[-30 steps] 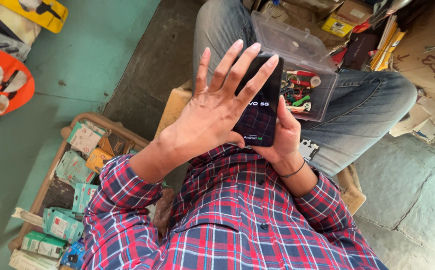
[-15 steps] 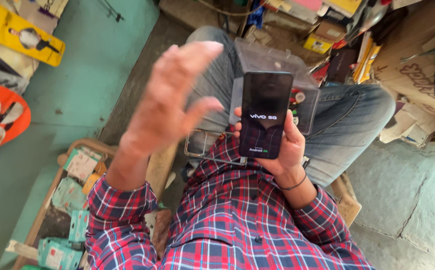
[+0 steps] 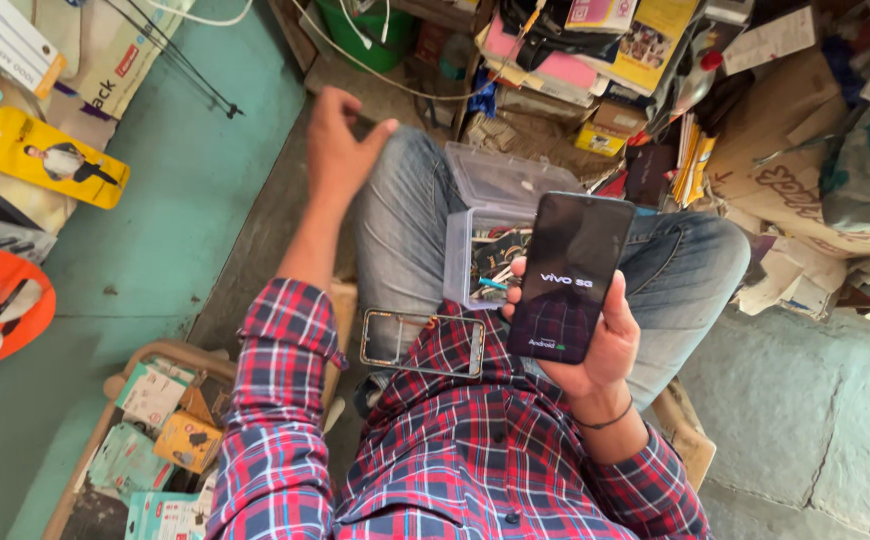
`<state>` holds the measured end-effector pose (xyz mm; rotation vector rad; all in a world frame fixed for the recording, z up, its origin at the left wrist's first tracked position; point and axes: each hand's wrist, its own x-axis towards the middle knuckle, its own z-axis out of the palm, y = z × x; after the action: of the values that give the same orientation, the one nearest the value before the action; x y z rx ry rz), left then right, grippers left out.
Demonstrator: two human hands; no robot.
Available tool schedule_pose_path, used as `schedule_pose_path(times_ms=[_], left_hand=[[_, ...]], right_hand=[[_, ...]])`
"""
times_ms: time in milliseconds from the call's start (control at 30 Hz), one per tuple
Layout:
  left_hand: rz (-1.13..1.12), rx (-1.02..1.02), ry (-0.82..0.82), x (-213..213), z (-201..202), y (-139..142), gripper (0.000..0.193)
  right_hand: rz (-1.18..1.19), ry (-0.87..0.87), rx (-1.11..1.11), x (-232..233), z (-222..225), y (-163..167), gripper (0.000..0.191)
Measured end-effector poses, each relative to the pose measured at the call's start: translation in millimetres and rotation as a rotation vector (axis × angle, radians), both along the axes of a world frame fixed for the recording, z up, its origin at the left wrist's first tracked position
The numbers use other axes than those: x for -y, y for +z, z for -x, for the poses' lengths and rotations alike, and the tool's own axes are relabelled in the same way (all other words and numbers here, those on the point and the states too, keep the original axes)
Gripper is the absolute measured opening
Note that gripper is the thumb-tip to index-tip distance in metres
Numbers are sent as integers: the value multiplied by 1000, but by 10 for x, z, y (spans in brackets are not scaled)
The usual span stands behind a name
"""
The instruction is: The person repairs a disassembled smartphone, using a screwdriver to pry and work on the internal components and battery, then brushing the interior with a toothbrush. They continue prying along the frame edge with a tool, reposition the phone, press the housing together, and power the phone on, holding it as it boots to the logo screen.
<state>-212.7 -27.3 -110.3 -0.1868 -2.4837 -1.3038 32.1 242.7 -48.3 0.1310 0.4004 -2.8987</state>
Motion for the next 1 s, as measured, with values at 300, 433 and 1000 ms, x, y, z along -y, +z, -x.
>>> schedule_pose_path(times_ms=[300, 433, 1000], left_hand=[[123, 631, -284, -67, 359, 249, 51], [436, 667, -375, -232, 512, 304, 57], [-30, 319, -382, -20, 201, 90, 33]], right_hand=[[47, -57, -6, -90, 3, 116, 82], [33, -67, -15, -107, 17, 137, 82], [0, -140, -14, -179, -19, 138, 76]])
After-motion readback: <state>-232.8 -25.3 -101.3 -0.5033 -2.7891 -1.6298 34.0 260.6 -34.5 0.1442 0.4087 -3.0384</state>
